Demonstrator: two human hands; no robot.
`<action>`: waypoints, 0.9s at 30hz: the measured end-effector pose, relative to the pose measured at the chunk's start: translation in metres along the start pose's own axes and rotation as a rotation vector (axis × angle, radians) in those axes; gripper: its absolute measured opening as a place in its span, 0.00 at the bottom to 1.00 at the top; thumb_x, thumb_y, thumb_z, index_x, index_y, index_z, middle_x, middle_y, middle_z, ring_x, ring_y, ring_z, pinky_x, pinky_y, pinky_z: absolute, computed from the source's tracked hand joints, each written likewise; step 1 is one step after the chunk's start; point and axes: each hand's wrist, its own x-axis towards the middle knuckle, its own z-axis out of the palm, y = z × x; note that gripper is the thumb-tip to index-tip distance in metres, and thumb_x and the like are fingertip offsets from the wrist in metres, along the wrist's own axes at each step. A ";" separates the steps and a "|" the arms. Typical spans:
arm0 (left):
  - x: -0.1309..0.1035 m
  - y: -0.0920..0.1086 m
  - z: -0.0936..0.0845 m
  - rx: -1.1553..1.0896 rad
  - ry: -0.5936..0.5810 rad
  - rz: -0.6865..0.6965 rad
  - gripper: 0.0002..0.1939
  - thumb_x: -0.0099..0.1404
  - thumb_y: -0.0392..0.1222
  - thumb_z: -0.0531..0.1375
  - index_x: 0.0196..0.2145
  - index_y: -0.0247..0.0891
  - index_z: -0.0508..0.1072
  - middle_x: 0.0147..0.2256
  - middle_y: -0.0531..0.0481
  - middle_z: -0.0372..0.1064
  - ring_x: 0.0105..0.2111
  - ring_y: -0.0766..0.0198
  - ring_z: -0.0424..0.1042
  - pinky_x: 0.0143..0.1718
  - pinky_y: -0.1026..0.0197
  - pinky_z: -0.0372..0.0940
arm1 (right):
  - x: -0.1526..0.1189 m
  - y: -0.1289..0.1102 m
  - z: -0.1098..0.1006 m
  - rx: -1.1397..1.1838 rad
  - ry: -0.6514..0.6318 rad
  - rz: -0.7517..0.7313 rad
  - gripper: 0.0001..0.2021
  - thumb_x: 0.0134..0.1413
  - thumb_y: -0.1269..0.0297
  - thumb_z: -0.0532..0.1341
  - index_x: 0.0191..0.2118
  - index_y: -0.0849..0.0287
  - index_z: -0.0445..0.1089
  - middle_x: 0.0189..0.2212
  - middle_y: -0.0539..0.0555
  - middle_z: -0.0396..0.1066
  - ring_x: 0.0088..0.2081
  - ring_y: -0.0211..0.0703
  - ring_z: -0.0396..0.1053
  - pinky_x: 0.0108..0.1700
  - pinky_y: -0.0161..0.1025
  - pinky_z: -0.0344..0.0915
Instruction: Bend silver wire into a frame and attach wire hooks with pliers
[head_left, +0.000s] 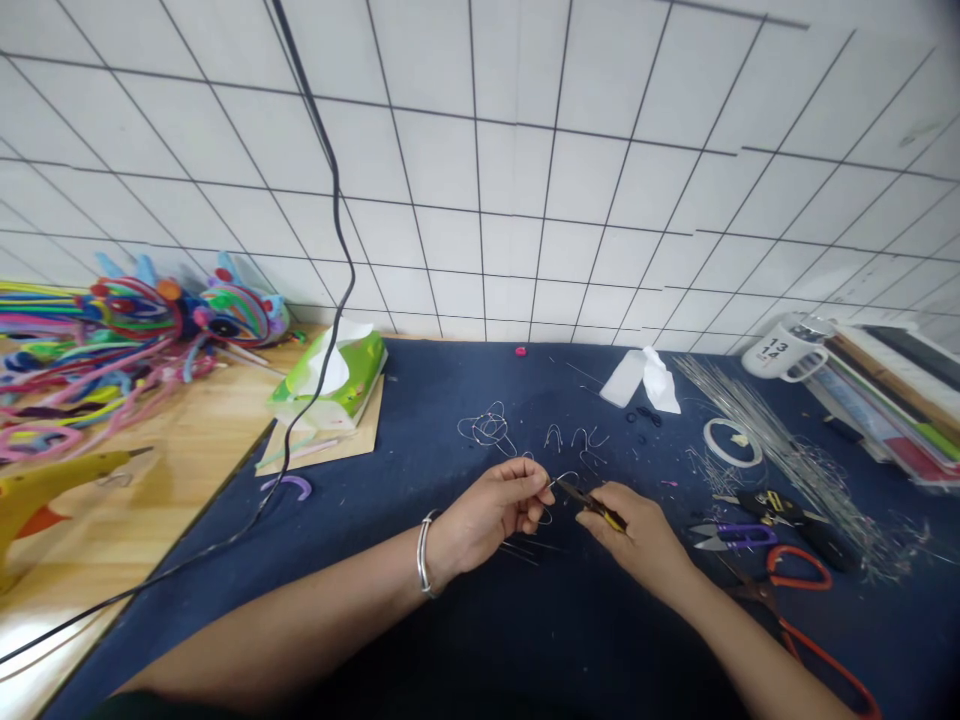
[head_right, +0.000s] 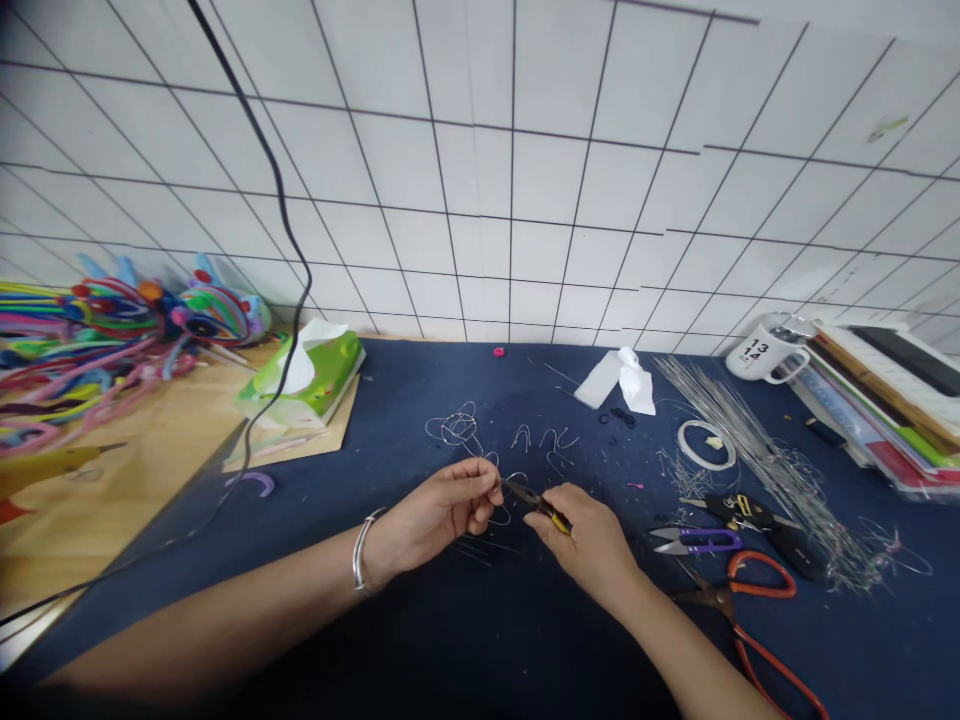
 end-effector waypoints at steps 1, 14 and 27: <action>0.000 0.000 0.000 0.009 0.004 -0.003 0.07 0.58 0.42 0.57 0.31 0.34 0.65 0.29 0.50 0.64 0.22 0.73 0.61 0.23 0.67 0.54 | 0.000 0.000 0.000 -0.004 0.000 0.001 0.09 0.53 0.57 0.52 0.32 0.56 0.63 0.26 0.49 0.63 0.28 0.37 0.61 0.31 0.34 0.59; 0.001 0.046 -0.027 0.867 0.053 0.278 0.06 0.58 0.41 0.56 0.29 0.37 0.69 0.24 0.53 0.62 0.23 0.70 0.58 0.25 0.66 0.52 | 0.004 0.013 0.003 -0.134 0.004 0.010 0.11 0.54 0.55 0.51 0.31 0.56 0.63 0.27 0.50 0.63 0.29 0.37 0.62 0.32 0.34 0.59; 0.008 0.056 -0.064 1.367 -0.074 0.057 0.16 0.55 0.50 0.57 0.17 0.37 0.71 0.15 0.52 0.63 0.14 0.71 0.57 0.18 0.66 0.45 | 0.008 0.019 0.004 -0.148 0.018 -0.006 0.11 0.54 0.55 0.51 0.29 0.55 0.63 0.26 0.50 0.64 0.27 0.37 0.62 0.30 0.34 0.58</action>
